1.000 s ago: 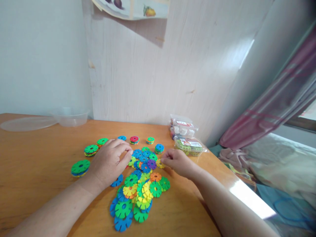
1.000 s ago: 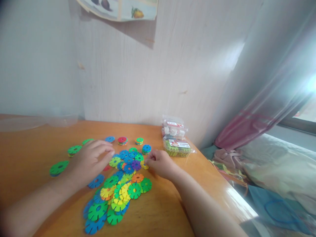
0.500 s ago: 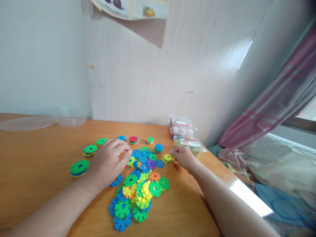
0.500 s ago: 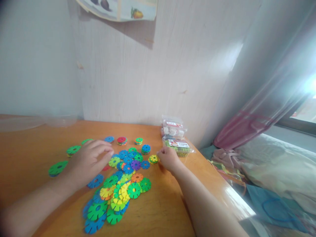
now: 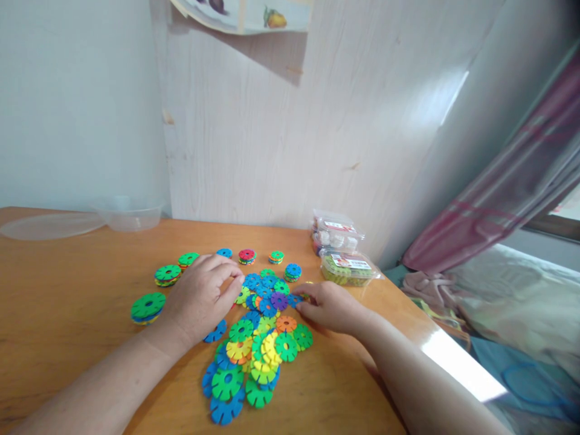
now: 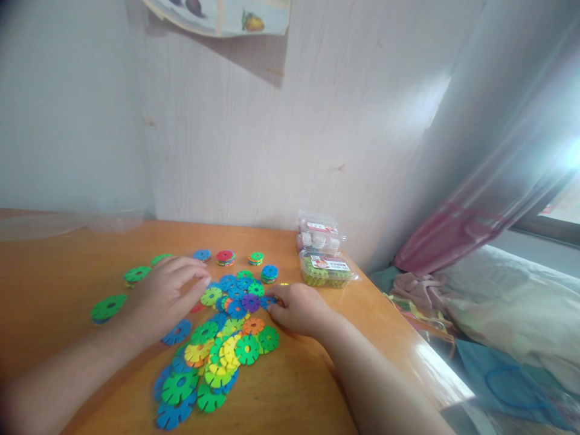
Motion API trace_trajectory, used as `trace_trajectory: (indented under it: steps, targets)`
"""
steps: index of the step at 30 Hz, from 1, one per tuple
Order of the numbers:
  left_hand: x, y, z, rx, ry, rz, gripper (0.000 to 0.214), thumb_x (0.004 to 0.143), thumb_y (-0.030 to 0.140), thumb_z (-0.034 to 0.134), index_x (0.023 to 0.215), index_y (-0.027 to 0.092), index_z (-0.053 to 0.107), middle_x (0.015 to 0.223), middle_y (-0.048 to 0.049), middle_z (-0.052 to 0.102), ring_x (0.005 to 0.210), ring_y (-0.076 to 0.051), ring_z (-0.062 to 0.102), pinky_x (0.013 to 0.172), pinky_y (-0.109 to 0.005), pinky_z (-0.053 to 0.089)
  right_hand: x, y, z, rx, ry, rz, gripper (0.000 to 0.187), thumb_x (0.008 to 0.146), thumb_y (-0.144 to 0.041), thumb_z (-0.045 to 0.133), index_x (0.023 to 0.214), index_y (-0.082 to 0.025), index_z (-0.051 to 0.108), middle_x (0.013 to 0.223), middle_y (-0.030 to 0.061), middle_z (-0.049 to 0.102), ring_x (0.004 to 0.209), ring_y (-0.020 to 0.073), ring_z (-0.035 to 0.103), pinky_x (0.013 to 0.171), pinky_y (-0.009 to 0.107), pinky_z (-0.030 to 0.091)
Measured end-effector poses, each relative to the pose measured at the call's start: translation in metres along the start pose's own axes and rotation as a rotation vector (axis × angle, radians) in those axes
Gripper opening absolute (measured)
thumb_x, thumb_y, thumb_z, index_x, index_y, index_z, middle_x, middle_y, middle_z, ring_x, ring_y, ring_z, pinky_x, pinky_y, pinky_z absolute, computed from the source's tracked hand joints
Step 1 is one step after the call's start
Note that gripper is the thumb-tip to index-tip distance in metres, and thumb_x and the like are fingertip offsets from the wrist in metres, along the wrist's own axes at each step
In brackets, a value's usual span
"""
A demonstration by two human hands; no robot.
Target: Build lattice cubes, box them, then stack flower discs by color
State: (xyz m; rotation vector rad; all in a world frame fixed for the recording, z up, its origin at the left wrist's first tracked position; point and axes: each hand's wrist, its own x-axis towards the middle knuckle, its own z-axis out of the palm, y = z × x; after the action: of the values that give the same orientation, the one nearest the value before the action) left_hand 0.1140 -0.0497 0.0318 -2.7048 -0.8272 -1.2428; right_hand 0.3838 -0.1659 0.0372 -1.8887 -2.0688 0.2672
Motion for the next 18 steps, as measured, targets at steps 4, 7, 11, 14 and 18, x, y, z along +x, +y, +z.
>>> trace_trajectory:
  steps: [4, 7, 11, 14, 18]
  targets:
    - [0.0001, 0.0002, -0.0006, 0.004, 0.007, 0.001, 0.02, 0.093, 0.033, 0.051, 0.088, 0.022, 0.067, 0.1, -0.0051, 0.068, 0.1, -0.023, 0.059, 0.091, -0.04, 0.044, -0.0036, -0.0065, -0.0024, -0.127, -0.043, -0.008, 0.033, 0.087, -0.036, 0.057, 0.117, -0.032, 0.069, 0.085, 0.0002, 0.072, 0.074, 0.0169, 0.063, 0.061, 0.026, 0.036]
    - [0.0002, 0.0009, -0.0018, -0.006, -0.006, -0.006, 0.021, 0.093, 0.033, 0.051, 0.088, 0.021, 0.067, 0.1, -0.0051, 0.068, 0.1, -0.023, 0.058, 0.09, -0.039, 0.045, -0.0043, -0.007, -0.0054, -0.111, -0.069, 0.028, 0.031, 0.085, -0.038, 0.06, 0.113, -0.029, 0.068, 0.086, 0.0005, 0.072, 0.073, 0.0166, 0.063, 0.059, 0.025, 0.035]
    - [0.0004, 0.0014, -0.0026, -0.012, -0.01, -0.021, 0.021, 0.093, 0.033, 0.051, 0.087, 0.022, 0.067, 0.1, -0.0049, 0.068, 0.1, -0.023, 0.059, 0.09, -0.039, 0.045, -0.0051, -0.0058, -0.0085, -0.067, -0.1, 0.051, 0.035, 0.082, -0.041, 0.064, 0.114, -0.027, 0.066, 0.086, 0.0007, 0.071, 0.071, 0.0161, 0.062, 0.057, 0.025, 0.034]
    - [0.0007, 0.0012, -0.0019, -0.02, -0.003, -0.015, 0.02, 0.092, 0.033, 0.052, 0.088, 0.022, 0.068, 0.1, -0.0048, 0.068, 0.1, -0.023, 0.059, 0.09, -0.039, 0.045, -0.0057, -0.0055, -0.0088, -0.054, -0.115, 0.062, 0.03, 0.081, -0.038, 0.063, 0.108, -0.025, 0.067, 0.086, 0.0011, 0.07, 0.07, 0.0158, 0.06, 0.055, 0.025, 0.033]
    - [0.0009, 0.0007, -0.0009, -0.019, -0.001, -0.01, 0.02, 0.092, 0.033, 0.052, 0.088, 0.022, 0.068, 0.1, -0.0048, 0.068, 0.1, -0.023, 0.059, 0.09, -0.039, 0.045, -0.007, -0.0039, -0.008, -0.017, -0.133, 0.089, 0.022, 0.077, -0.033, 0.066, 0.096, -0.023, 0.065, 0.082, 0.0, 0.067, 0.067, 0.0143, 0.057, 0.051, 0.023, 0.031]
